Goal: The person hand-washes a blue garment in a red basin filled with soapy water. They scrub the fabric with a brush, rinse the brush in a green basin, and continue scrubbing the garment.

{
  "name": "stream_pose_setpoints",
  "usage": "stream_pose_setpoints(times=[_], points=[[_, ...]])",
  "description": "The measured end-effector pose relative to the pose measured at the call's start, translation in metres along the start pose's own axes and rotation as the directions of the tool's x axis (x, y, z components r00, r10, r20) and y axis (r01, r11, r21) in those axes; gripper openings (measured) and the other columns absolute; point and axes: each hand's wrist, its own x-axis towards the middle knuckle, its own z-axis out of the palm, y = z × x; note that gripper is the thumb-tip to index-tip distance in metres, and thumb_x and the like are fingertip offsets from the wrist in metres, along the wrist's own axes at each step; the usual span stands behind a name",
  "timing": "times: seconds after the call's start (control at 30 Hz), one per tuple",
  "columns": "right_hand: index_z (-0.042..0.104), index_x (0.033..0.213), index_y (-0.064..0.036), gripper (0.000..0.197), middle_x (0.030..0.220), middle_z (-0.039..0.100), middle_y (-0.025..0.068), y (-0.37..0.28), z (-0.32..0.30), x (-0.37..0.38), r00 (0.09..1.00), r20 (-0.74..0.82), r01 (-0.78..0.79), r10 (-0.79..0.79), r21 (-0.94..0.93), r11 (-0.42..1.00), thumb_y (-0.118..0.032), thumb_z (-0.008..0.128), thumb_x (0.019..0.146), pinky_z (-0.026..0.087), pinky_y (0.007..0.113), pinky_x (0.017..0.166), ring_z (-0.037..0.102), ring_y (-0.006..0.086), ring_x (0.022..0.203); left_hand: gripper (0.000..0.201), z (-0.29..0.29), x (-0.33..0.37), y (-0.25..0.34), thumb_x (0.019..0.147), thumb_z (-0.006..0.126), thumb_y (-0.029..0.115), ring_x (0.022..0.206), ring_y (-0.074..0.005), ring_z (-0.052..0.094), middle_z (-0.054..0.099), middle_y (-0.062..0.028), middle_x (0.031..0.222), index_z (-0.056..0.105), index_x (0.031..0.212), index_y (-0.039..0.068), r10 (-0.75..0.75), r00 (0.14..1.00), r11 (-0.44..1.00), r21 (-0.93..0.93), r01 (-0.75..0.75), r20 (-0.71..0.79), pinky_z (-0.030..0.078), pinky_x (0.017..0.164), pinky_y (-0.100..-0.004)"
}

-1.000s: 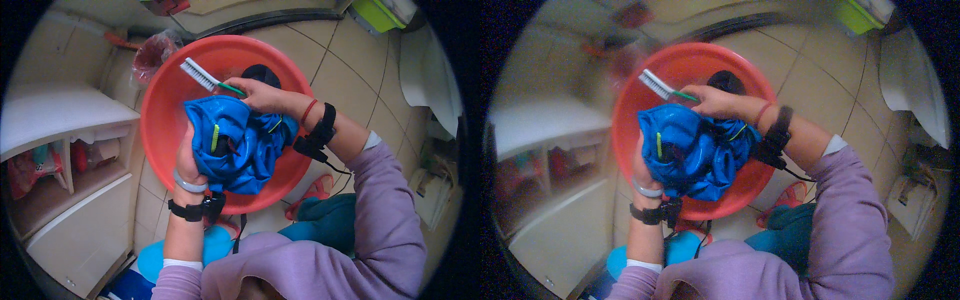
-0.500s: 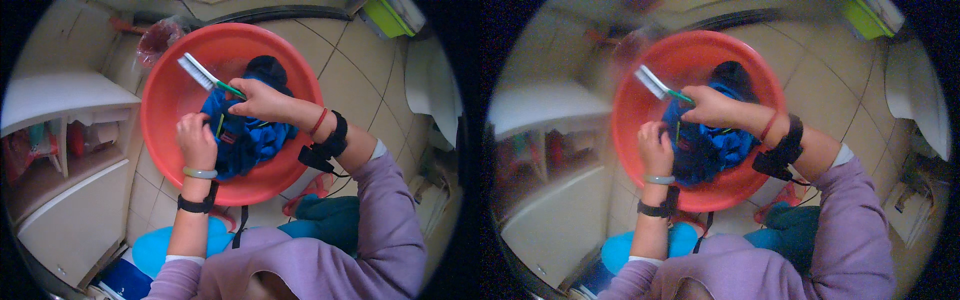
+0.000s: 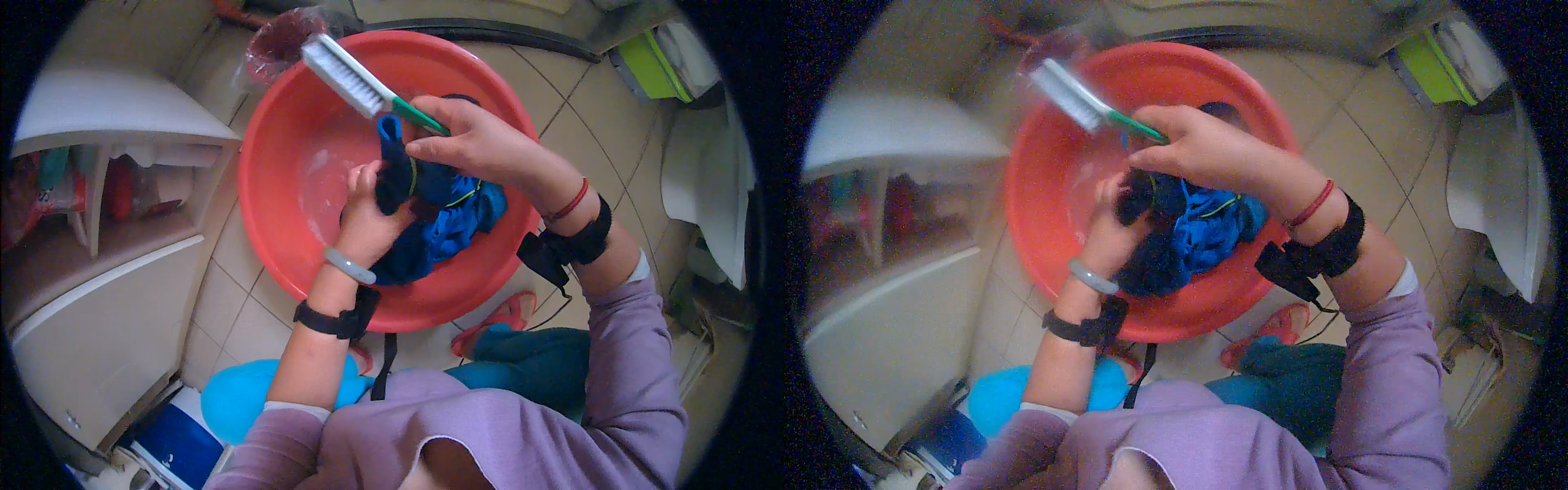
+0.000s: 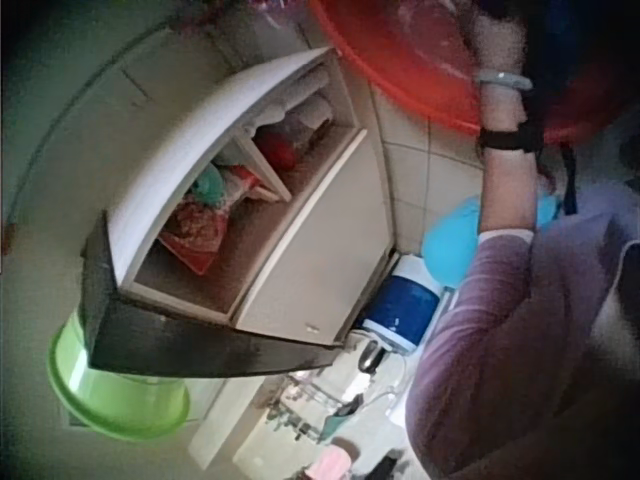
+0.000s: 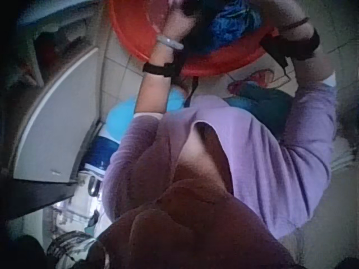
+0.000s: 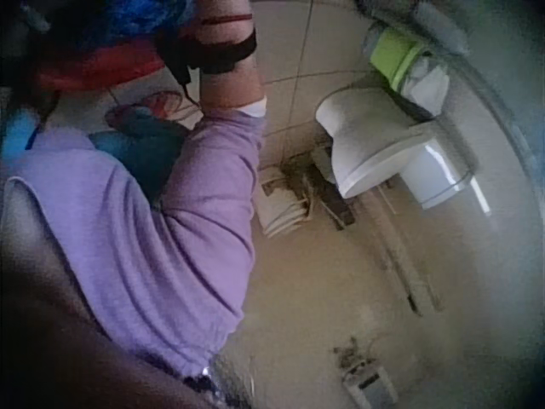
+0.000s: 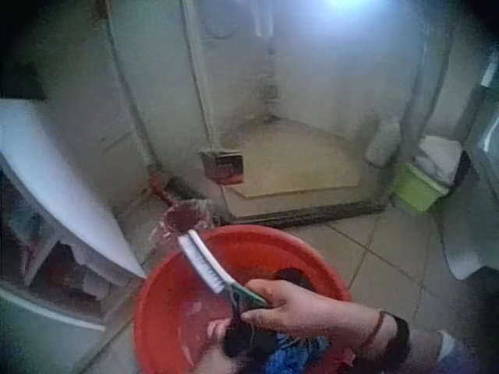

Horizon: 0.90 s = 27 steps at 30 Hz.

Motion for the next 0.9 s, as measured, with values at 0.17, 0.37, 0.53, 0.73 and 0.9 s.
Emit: stream_pose_setpoints(times=[0.17, 0.37, 0.53, 0.73, 0.9], points=[[0.054, 0.095, -0.0035, 0.027, 0.082, 0.057, 0.0079, 0.040, 0.010, 0.010, 0.969, 0.084, 0.242, -0.234, -0.113, 0.964, -0.018, 0.069, 0.078, 0.046, 0.032, 0.073, 0.053, 0.0167, 0.078, 0.047, 0.009, 0.001, -0.009, 0.069, 0.076, 0.020, 0.098, -0.0335, 0.055, 0.054, -0.0152, 0.105, 0.055, 0.108, 0.004, -0.189, 0.982, 0.980, 0.067, 0.187, 0.028, 0.046, 0.083, -0.0406], [0.053, 0.099, -0.0044, 0.030, 0.094, 0.061, 0.0168, 0.099, -0.023, 0.025, 0.986, -0.079, 0.097, -0.145, -0.432, 0.897, -0.016, 0.069, 0.077, 0.047, 0.041, 0.079, 0.060, 0.0328, 0.092, 0.024, 0.000, 0.005, -0.031, 0.089, 0.060, 0.016, 0.092, -0.0179, 0.060, 0.064, -0.0092, 0.105, 0.060, 0.106, 0.000, -0.503, 0.861, 0.649, -0.626, 0.432, 0.072, 0.046, 0.084, -0.0317], [0.050, 0.104, -0.0078, 0.028, 0.097, 0.062, 0.0207, 0.142, -0.030, 0.038, 0.976, -0.204, -0.193, 0.073, -0.670, 0.716, -0.015, 0.063, 0.080, 0.048, 0.047, 0.077, 0.060, 0.0390, 0.093, 0.018, 0.015, -0.019, -0.042, 0.092, 0.053, 0.017, 0.094, -0.0168, 0.055, 0.060, -0.0065, 0.103, 0.056, 0.105, 0.005, -0.505, 0.863, 0.311, -0.932, 0.188, 0.006, 0.044, 0.088, -0.0297], [0.053, 0.104, -0.0112, 0.031, 0.094, 0.064, 0.0184, 0.137, -0.003, 0.097, 0.994, -0.070, -0.021, -0.082, -0.875, 0.484, -0.018, 0.065, 0.077, 0.050, 0.047, 0.076, 0.062, 0.0372, 0.089, 0.038, 0.039, -0.030, -0.060, 0.092, 0.051, 0.036, 0.103, -0.0194, 0.053, 0.059, -0.0070, 0.110, 0.055, 0.112, 0.003, -0.736, 0.654, 0.037, -0.955, 0.295, 0.173, 0.042, 0.094, -0.0336], [0.056, 0.109, -0.0129, 0.037, 0.098, 0.065, 0.0171, 0.144, 0.023, 0.149, 0.995, -0.093, -0.066, -0.025, -0.846, 0.529, -0.021, 0.069, 0.075, 0.051, 0.045, 0.076, 0.063, 0.0343, 0.091, 0.057, 0.038, -0.042, -0.062, 0.093, 0.047, 0.046, 0.110, -0.0252, 0.053, 0.053, -0.0106, 0.126, 0.047, 0.128, 0.002, -0.827, 0.552, 0.023, -0.975, 0.221, 0.106, 0.041, 0.099, -0.0365]])
